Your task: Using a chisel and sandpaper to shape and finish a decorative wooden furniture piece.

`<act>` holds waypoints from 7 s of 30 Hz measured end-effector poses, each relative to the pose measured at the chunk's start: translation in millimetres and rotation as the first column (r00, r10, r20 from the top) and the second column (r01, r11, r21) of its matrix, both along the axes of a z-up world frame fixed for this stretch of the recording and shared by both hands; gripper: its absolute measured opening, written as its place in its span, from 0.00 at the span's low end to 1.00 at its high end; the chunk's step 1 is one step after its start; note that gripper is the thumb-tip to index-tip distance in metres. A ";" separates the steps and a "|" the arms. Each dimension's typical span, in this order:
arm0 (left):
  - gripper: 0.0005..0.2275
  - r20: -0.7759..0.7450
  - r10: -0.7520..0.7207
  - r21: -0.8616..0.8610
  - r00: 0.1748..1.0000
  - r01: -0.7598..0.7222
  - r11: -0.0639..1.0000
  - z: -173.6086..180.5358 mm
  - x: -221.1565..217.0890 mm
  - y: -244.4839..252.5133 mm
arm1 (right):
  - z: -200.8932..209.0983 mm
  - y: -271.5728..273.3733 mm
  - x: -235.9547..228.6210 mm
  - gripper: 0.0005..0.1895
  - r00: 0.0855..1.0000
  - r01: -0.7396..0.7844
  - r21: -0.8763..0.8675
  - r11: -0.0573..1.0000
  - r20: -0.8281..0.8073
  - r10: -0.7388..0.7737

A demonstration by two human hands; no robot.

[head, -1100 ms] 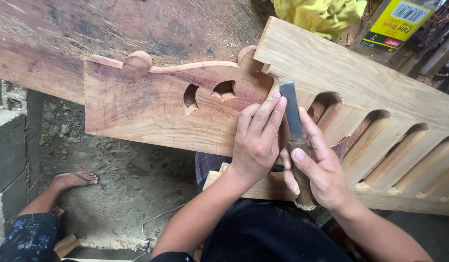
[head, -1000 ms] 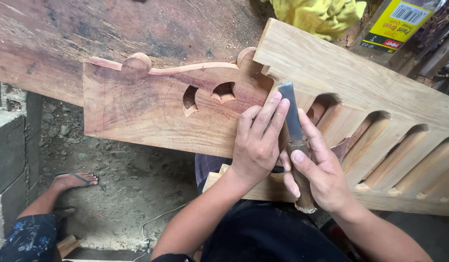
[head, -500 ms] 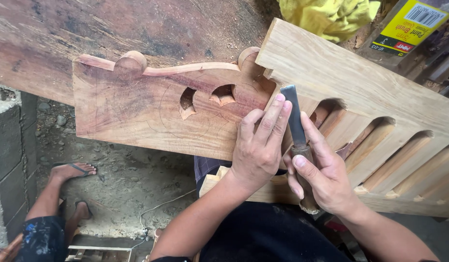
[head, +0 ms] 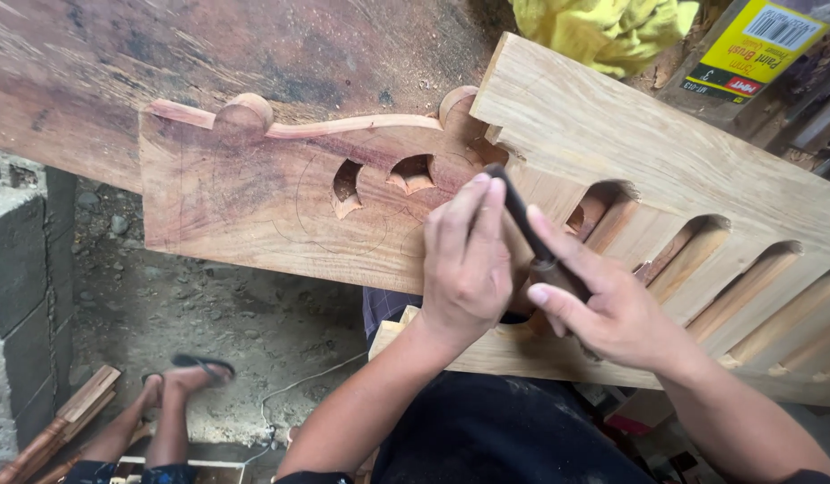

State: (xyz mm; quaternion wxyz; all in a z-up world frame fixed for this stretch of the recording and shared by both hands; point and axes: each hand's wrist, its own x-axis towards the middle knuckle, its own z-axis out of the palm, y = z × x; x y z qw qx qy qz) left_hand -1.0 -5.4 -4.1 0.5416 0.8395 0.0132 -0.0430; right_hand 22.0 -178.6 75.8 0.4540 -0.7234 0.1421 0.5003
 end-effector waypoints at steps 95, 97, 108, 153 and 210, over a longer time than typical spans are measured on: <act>0.28 0.046 -0.124 0.257 0.991 0.108 0.960 14.7 17.5 -15.7 | 21.8 -130.2 45.9 0.31 0.398 0.020 -0.700 0.714 0.660 0.637; 0.30 0.022 -0.182 0.311 0.983 0.166 0.936 20.7 0.3 -19.6 | 15.0 -174.1 48.3 0.30 0.375 0.047 -0.817 0.574 0.547 0.748; 0.24 0.201 -0.241 0.247 0.950 0.189 0.950 70.4 -75.0 -106.1 | 1.8 -198.1 25.0 0.24 0.141 0.195 -0.574 0.795 0.819 0.557; 0.15 0.149 -0.347 -0.065 0.926 0.360 0.931 -74.6 164.6 33.3 | -18.4 77.5 33.0 0.15 0.906 0.368 -0.605 0.706 0.405 -0.125; 0.17 0.143 -0.339 -0.173 0.930 0.361 0.917 -79.3 171.3 29.4 | -34.3 57.7 41.5 0.25 0.666 0.166 -0.663 0.730 0.621 0.413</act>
